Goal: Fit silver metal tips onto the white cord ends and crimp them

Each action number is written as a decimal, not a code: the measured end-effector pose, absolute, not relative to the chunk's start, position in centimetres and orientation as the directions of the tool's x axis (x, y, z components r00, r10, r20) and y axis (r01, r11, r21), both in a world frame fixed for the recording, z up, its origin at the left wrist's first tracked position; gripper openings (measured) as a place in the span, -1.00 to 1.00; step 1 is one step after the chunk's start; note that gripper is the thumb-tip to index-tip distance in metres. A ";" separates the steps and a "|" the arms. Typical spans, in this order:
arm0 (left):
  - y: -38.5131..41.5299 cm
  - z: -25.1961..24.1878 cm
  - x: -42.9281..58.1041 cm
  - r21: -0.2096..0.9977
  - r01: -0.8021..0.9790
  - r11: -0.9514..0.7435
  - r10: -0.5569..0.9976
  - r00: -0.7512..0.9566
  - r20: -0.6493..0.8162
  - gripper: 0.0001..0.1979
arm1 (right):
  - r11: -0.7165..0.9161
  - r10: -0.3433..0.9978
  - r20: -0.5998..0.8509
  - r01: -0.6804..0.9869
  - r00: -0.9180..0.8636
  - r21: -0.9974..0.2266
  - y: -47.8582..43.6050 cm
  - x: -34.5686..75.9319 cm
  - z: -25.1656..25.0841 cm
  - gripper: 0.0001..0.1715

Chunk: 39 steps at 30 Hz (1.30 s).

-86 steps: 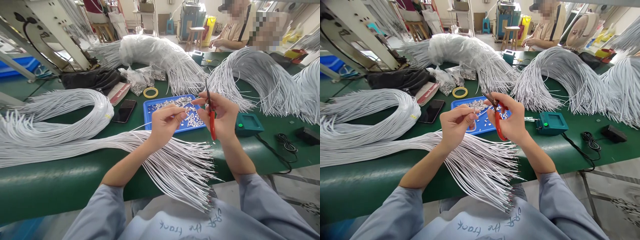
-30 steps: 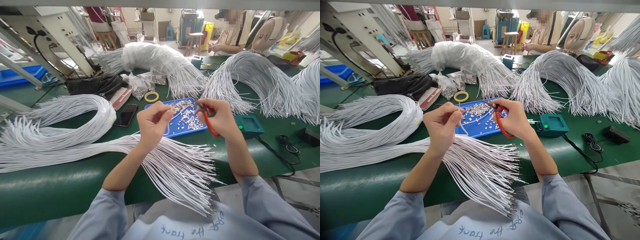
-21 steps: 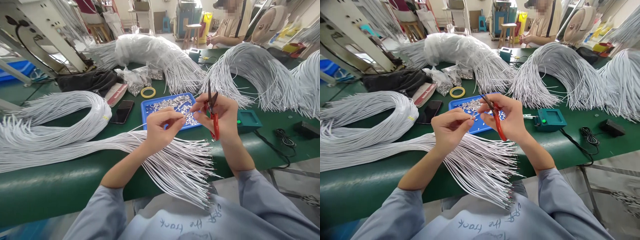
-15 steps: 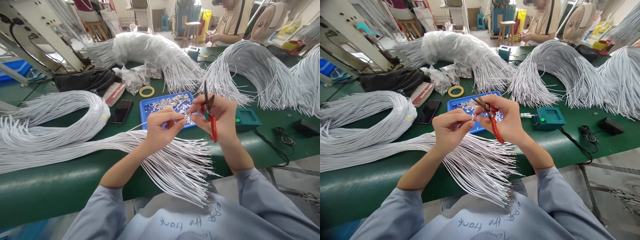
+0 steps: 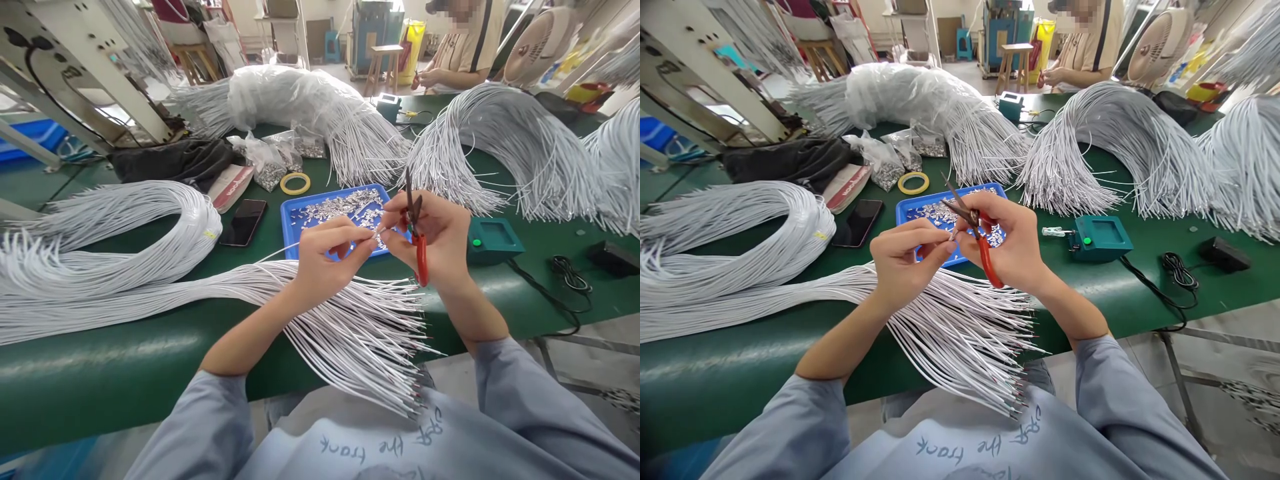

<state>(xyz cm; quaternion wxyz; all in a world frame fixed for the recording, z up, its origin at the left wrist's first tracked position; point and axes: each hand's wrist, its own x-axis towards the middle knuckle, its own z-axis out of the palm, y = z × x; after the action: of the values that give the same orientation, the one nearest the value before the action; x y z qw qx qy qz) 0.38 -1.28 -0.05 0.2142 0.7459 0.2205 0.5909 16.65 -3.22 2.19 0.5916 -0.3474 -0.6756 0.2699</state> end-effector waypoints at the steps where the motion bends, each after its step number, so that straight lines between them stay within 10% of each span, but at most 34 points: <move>1: -1.3 0.0 0.4 0.581 0.082 -0.810 0.584 0.205 0.785 -0.89 | 0.620 0.784 0.618 0.139 -0.059 -0.772 -3.2 16.6 2.2 -0.67; 12: -1.5 0.4 -0.1 0.739 -0.056 -0.672 0.651 0.431 0.625 -0.70 | 0.668 0.742 0.650 0.101 -0.164 -0.737 -2.7 17.5 2.2 -0.59; 23: -0.3 0.3 -0.5 0.951 -0.273 -0.146 0.702 0.649 0.294 -0.68 | 0.568 0.785 0.571 -0.088 -0.243 -0.818 -0.5 17.0 1.2 -0.78; 39: 0.5 -0.3 -0.3 0.849 -0.254 0.463 0.466 0.885 0.010 -0.69 | 0.707 0.682 0.710 -0.087 -0.179 -0.701 1.3 15.4 -2.0 -0.57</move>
<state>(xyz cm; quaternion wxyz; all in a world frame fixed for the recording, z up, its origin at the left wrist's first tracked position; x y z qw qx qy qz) -0.26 0.53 -0.31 0.8480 0.4725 0.1122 0.2122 15.39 1.33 -1.95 0.6044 -0.2127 -0.6989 0.3178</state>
